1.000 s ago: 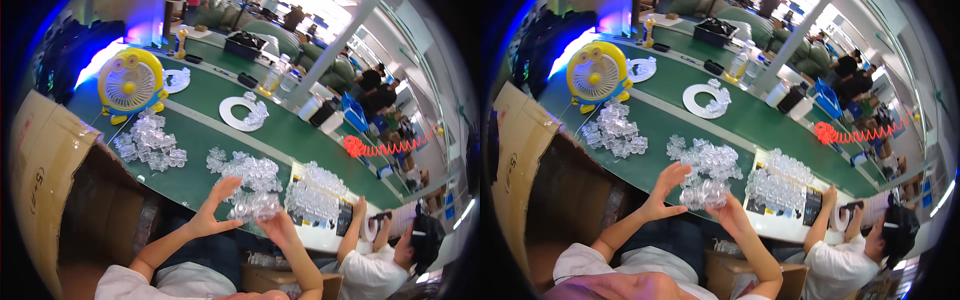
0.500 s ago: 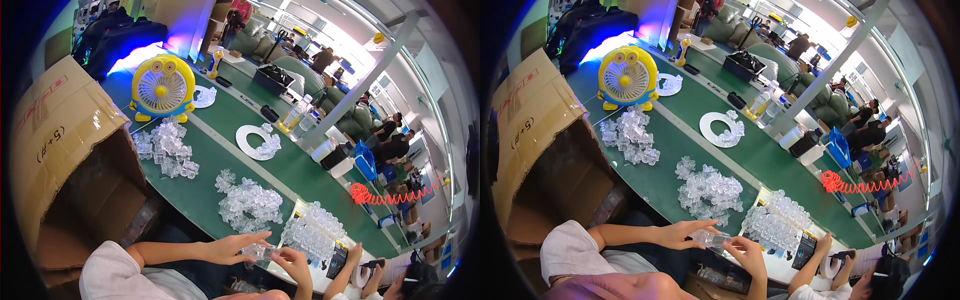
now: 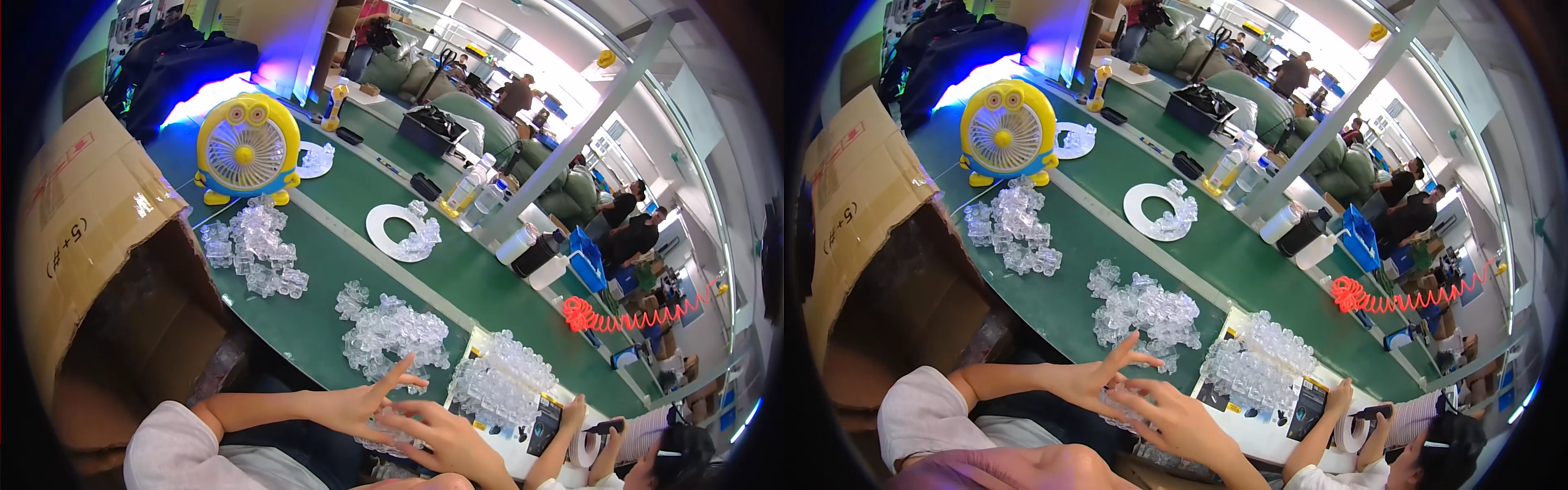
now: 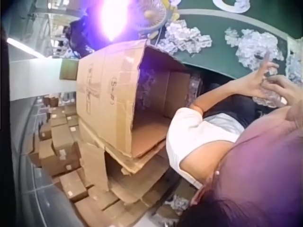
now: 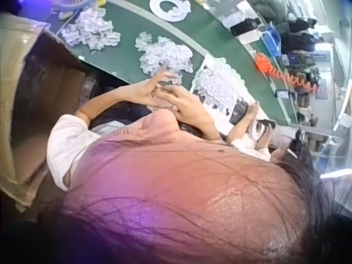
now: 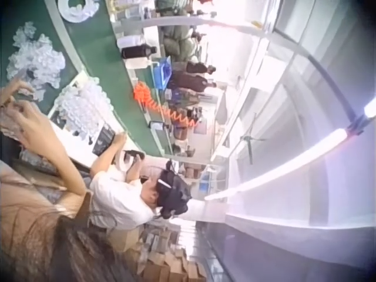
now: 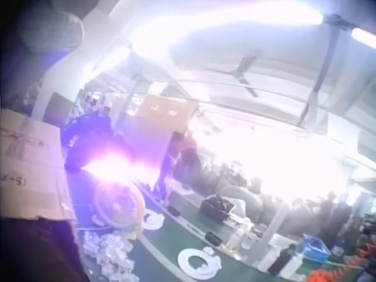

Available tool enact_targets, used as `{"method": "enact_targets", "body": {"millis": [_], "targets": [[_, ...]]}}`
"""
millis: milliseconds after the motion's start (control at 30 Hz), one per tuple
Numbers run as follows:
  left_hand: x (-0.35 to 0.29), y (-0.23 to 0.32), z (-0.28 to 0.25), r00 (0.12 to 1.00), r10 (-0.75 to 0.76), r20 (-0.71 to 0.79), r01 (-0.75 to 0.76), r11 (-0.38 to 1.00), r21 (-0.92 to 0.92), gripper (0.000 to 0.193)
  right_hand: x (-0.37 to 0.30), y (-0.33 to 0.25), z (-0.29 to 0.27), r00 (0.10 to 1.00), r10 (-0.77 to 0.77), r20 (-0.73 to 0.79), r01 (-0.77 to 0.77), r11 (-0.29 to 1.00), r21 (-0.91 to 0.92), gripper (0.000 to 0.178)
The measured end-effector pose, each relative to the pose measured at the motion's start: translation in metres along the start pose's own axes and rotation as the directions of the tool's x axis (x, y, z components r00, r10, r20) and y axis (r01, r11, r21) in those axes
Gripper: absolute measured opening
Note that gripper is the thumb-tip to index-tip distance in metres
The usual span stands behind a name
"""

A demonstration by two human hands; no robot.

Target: Assembling decorative crystal pieces onto a base for lighting fixtures.

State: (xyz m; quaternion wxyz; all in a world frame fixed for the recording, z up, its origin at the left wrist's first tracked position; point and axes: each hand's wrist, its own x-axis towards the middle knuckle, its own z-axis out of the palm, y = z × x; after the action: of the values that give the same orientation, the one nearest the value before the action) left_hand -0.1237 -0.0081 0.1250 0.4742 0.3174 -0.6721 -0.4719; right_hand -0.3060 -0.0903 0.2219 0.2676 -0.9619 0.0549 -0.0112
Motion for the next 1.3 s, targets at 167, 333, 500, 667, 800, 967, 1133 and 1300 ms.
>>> {"method": "enact_targets", "body": {"millis": [167, 333, 500, 667, 800, 967, 1133, 1300], "targets": [[-0.007, -0.003, -0.001, 1.0, 0.017, 0.025, -0.014, 0.992, -0.124, 0.117, 0.007, 0.001, 0.005, 0.999, -0.006, 0.053, 0.011, 0.995, -0.1, 0.044], [-0.012, 0.002, -0.007, 0.999, -0.046, 0.002, 0.045, 0.981, -0.187, 0.104, 0.009, -0.006, -0.005, 0.997, 0.08, 0.016, -0.08, 0.996, -0.036, 0.035], [-0.026, -0.003, -0.024, 0.763, 0.338, -0.55, -0.095, 0.901, 0.422, 0.071, -0.007, 0.021, -0.043, 0.826, 0.16, -0.541, -0.273, 0.952, -0.135, 0.037], [-0.052, -0.034, -0.04, 0.588, 0.258, -0.767, 0.159, 0.893, 0.422, 0.07, -0.003, 0.102, -0.066, 0.426, 0.283, -0.859, -0.516, 0.856, 0.026, 0.029], [-0.09, -0.042, -0.034, 0.474, 0.233, -0.849, 0.289, 0.87, 0.399, 0.068, -0.003, 0.188, -0.046, 0.439, 0.313, -0.842, -0.623, 0.781, -0.035, 0.03], [-0.116, -0.055, -0.025, 0.444, 0.215, -0.87, 0.429, 0.801, 0.417, 0.068, 0.001, 0.223, -0.015, 0.464, 0.334, -0.82, -0.77, 0.609, -0.188, 0.031], [-0.108, -0.055, -0.028, 0.472, 0.26, -0.842, 0.463, 0.74, 0.488, 0.07, 0.007, 0.219, -0.011, 0.493, 0.376, -0.785, -0.823, 0.494, -0.28, 0.034], [-0.097, -0.058, -0.031, 0.549, 0.351, -0.759, 0.427, 0.663, 0.615, 0.07, -0.002, 0.213, -0.007, 0.579, 0.337, -0.743, -0.782, 0.487, -0.388, 0.037]]}}
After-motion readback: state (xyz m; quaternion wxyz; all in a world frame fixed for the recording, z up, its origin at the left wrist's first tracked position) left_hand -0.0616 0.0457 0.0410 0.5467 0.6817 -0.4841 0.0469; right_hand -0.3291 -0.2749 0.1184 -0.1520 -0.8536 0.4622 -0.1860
